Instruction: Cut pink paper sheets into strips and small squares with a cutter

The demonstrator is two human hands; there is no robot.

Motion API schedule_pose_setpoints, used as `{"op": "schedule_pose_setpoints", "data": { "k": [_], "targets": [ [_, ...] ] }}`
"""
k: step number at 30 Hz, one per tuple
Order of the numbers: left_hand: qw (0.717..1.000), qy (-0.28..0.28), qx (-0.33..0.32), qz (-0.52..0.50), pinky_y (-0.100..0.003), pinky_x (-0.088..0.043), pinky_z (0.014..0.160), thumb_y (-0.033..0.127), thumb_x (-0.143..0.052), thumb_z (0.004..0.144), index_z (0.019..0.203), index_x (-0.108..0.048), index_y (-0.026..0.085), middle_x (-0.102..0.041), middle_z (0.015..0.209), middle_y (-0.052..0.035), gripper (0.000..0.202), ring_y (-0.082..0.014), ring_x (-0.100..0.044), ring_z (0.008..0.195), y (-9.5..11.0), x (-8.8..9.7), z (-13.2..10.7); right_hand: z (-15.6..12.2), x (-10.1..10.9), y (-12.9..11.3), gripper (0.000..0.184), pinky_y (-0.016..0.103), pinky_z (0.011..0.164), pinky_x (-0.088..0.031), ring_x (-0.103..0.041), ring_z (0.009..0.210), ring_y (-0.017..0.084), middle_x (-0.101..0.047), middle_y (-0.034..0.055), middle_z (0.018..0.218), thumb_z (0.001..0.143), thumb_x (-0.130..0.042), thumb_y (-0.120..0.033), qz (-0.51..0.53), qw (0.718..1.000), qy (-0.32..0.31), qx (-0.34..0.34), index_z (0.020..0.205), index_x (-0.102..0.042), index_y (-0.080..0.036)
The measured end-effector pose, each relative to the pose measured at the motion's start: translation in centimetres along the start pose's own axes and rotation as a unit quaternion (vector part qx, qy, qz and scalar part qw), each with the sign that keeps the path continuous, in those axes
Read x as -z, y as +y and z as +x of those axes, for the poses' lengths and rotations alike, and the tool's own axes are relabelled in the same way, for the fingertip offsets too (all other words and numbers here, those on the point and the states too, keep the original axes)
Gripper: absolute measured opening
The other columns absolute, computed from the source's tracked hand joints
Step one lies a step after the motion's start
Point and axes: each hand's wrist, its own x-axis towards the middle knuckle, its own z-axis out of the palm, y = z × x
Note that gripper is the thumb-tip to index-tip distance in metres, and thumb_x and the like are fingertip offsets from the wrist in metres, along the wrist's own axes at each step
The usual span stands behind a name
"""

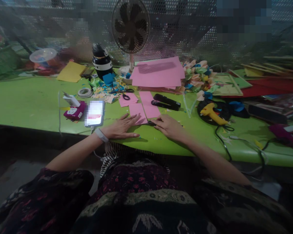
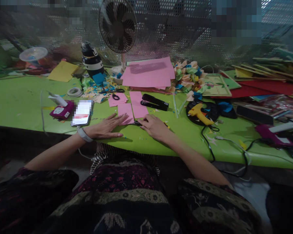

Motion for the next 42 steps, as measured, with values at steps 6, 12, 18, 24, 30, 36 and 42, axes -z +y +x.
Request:
{"op": "schedule_pose_setpoints", "data": {
  "k": [6,12,18,24,30,36,42],
  "targets": [
    [1.000,0.007,-0.005,-0.008,-0.051,-0.007,0.133,0.072,-0.036,0.104,0.171,0.009,0.022,-0.011,0.176,-0.0135,0.095,-0.0283,-0.015,0.164,-0.3,-0.1,0.0,0.2,0.0,-0.5,0.042,0.045,0.092,-0.053,-0.061,0.103,0.029,-0.067,0.0164,0.115,0.105,-0.050,-0.030,-0.003,1.000,-0.003,0.005,0.143,-0.068,-0.022],
    [1.000,0.016,-0.006,-0.011,-0.054,-0.010,0.133,0.065,-0.041,0.105,0.170,0.012,0.026,-0.012,0.176,-0.0130,0.093,-0.0297,-0.018,0.164,-0.1,-0.1,0.0,0.8,0.0,-0.9,0.044,0.045,0.091,-0.052,-0.060,0.105,0.031,-0.066,0.0184,0.116,0.106,-0.048,-0.030,-0.012,1.000,-0.013,0.019,0.144,-0.066,-0.018],
    [1.000,0.003,0.003,-0.018,-0.050,-0.006,0.134,0.072,-0.035,0.103,0.171,0.005,0.019,-0.012,0.176,-0.0154,0.095,-0.0288,-0.015,0.164,0.2,0.1,0.1,0.9,0.0,-1.2,0.038,0.045,0.094,-0.052,-0.060,0.109,0.031,-0.066,0.0165,0.115,0.105,-0.050,-0.029,0.016,0.999,-0.003,0.030,0.137,-0.069,-0.018],
    [0.999,-0.015,0.025,-0.028,-0.049,-0.004,0.133,0.075,-0.034,0.102,0.171,0.002,0.013,-0.010,0.175,-0.0186,0.099,-0.0294,-0.015,0.164,0.5,0.5,0.1,1.7,0.1,-2.0,0.023,0.045,0.088,-0.052,-0.063,0.102,0.031,-0.070,0.0151,0.109,0.102,-0.059,-0.031,0.050,0.999,-0.005,-0.019,0.118,-0.068,-0.017],
    [0.999,-0.018,0.019,-0.030,-0.050,-0.005,0.133,0.074,-0.032,0.103,0.171,0.003,0.016,-0.010,0.176,-0.0164,0.096,-0.0280,-0.013,0.165,0.4,0.6,0.1,1.9,0.2,-2.3,0.019,0.043,0.088,-0.051,-0.063,0.101,0.029,-0.071,0.0130,0.109,0.101,-0.061,-0.031,0.062,0.998,-0.007,-0.016,0.115,-0.066,-0.021],
    [0.999,-0.009,0.018,-0.043,-0.048,-0.004,0.133,0.075,-0.027,0.103,0.171,-0.002,0.019,-0.012,0.177,-0.0133,0.092,-0.0264,-0.016,0.164,0.2,0.4,0.0,1.6,0.3,-2.5,0.020,0.042,0.088,-0.052,-0.065,0.102,0.028,-0.073,0.0126,0.110,0.100,-0.064,-0.031,0.083,0.996,-0.021,0.010,0.116,-0.068,-0.020],
    [0.997,0.046,0.032,-0.055,-0.044,-0.025,0.129,0.067,-0.037,0.105,0.166,-0.030,0.020,-0.039,0.170,-0.0131,0.078,-0.0266,-0.036,0.157,-0.1,0.9,1.0,-2.2,2.0,1.0,0.026,0.044,0.086,-0.055,-0.070,0.100,0.030,-0.076,0.0131,0.110,0.101,-0.059,-0.039,0.065,0.995,0.043,-0.055,0.116,-0.070,-0.020]
  ]
}}
